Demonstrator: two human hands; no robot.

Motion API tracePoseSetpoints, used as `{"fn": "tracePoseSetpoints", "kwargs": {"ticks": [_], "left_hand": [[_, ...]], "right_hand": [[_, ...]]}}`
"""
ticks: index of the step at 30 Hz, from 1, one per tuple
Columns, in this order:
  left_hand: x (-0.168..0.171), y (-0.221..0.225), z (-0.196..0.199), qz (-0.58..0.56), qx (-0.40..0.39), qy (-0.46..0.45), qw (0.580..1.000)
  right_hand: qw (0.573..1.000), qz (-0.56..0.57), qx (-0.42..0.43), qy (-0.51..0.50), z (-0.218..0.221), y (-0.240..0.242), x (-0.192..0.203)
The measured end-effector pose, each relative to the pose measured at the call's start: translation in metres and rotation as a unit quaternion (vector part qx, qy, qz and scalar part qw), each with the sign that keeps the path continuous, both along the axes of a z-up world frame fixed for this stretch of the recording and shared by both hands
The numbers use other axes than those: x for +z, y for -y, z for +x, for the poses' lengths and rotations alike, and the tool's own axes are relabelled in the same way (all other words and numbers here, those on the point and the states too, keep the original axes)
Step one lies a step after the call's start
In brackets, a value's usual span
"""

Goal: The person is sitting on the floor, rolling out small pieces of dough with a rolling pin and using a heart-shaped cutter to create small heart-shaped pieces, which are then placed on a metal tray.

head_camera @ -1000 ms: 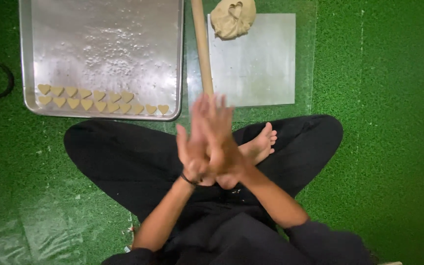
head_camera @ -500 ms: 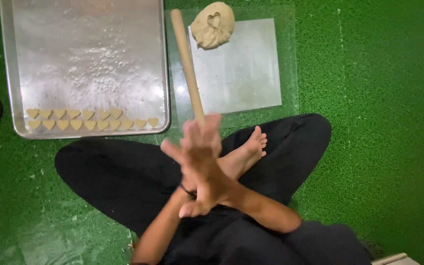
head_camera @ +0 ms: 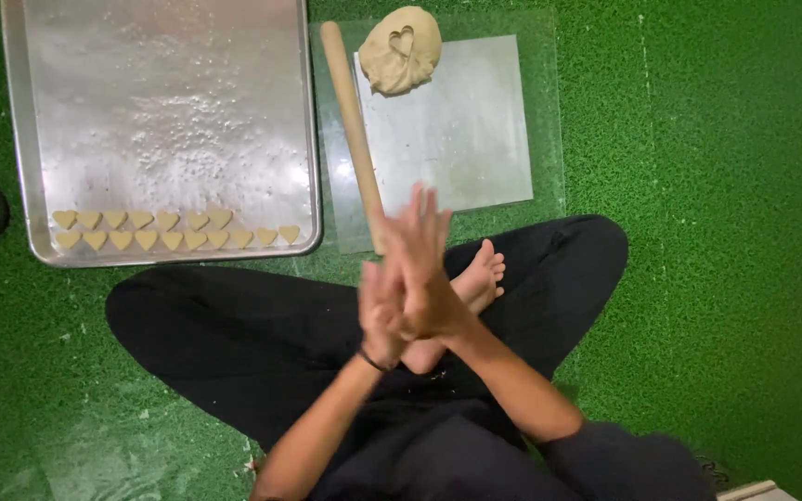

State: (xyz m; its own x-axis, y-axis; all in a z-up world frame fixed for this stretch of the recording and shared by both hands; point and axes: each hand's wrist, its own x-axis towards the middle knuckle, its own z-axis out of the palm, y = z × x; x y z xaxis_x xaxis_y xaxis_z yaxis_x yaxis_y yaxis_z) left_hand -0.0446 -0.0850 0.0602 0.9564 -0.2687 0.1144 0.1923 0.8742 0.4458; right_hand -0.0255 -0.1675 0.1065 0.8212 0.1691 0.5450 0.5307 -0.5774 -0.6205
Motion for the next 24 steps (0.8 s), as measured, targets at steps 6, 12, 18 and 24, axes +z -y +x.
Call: {"fn": "tracePoseSetpoints", "kwargs": {"ticks": [6, 12, 18, 24], "left_hand": [[-0.05, 0.016, -0.028, 0.076, -0.046, -0.147, 0.985], [-0.042, 0.027, -0.028, 0.314, 0.076, -0.15, 0.934], [0.058, -0.003, 0.044, 0.045, 0.039, -0.212, 0.975], [0.051, -0.01, 0.044, 0.17, 0.013, -0.166, 0.971]], "right_hand": [[0.99, 0.1, 0.099, -0.03, -0.03, -0.034, 0.04], [0.997, 0.034, -0.063, 0.022, 0.019, 0.005, 0.006], [0.988, 0.134, -0.058, -0.044, 0.018, 0.025, 0.051], [0.974, 0.083, 0.024, -0.21, 0.006, 0.037, 0.026]]}}
